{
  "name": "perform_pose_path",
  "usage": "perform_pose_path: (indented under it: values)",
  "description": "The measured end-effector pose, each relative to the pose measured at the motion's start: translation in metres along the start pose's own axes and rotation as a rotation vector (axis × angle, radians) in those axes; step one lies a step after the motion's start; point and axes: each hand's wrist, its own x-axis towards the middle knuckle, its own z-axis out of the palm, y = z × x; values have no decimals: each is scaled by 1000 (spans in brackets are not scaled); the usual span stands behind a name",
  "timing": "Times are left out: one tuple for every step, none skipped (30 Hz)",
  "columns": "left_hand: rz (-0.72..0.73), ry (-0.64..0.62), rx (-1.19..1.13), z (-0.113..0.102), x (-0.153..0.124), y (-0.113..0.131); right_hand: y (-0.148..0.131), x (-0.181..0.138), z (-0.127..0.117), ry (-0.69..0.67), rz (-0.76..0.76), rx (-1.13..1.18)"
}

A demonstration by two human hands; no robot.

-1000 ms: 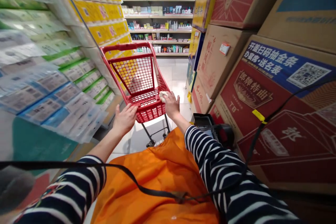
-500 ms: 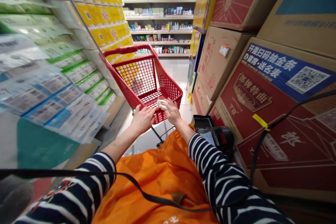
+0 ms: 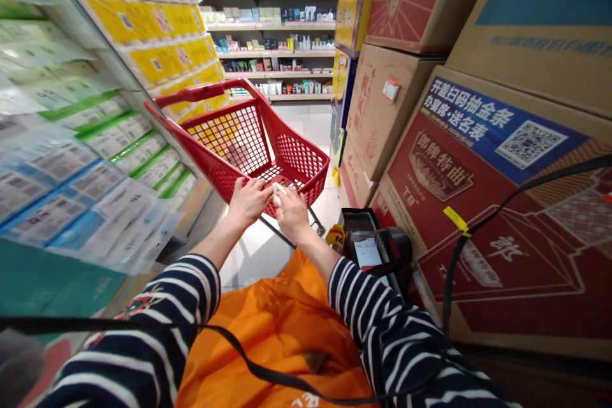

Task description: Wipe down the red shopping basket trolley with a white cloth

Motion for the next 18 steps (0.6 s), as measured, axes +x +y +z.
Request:
perform_pose_path:
  values:
    - [10, 4, -2, -1, 1, 2, -3, -5, 2, -4, -14, -7]
    - [12, 8, -5, -2, 2, 5, -3, -8, 2, -6, -15, -13]
    - [10, 10, -6, -3, 4, 9, -2, -10, 1, -8, -7, -18]
    - [3, 13, -5, -3, 5, 13, 2, -11, -2, -12, 1, -21]
    - [-5, 14, -2, -3, 7, 16, 7, -10, -5, -16, 7, -23]
    - [-9, 11, -1, -3, 8, 20, 12, -8, -9, -15, 14, -26]
    - [-7, 5, -5, -3, 10, 22, 17, -6, -13, -10, 21, -29]
    - [-9, -1, -11, -2, 11, 22, 22, -4, -17, -2, 30, -34]
    - [-25, -7, -18, -2, 12, 20, 26, -2, -22, 5, 43, -39]
    - [-56, -19, -23, -1, 12, 15, 30, 1, -25, 12, 59, -42]
    - [-100, -39, -22, -1, 11, 8, 34, 3, -29, 18, 76, -42]
    - [-149, -67, -14, -1, 10, 0, 37, 5, -33, 24, 93, -42]
    - [-189, -101, -1, -1, 9, -10, 40, 7, -36, 32, 113, -42]
    - [-210, -137, 15, -1, 8, -19, 43, 9, -39, 45, 135, -47]
    - [-211, -169, 32, -1, 7, -28, 44, 12, -42, 61, 158, -59]
    - [-209, -188, 47, -1, 6, -36, 44, 14, -43, 78, 178, -78]
    - [-209, -196, 59, -1, 6, -42, 43, 17, -44, 92, 194, -101]
    - [-214, -197, 68, -1, 6, -45, 40, 20, -43, 97, 199, -125]
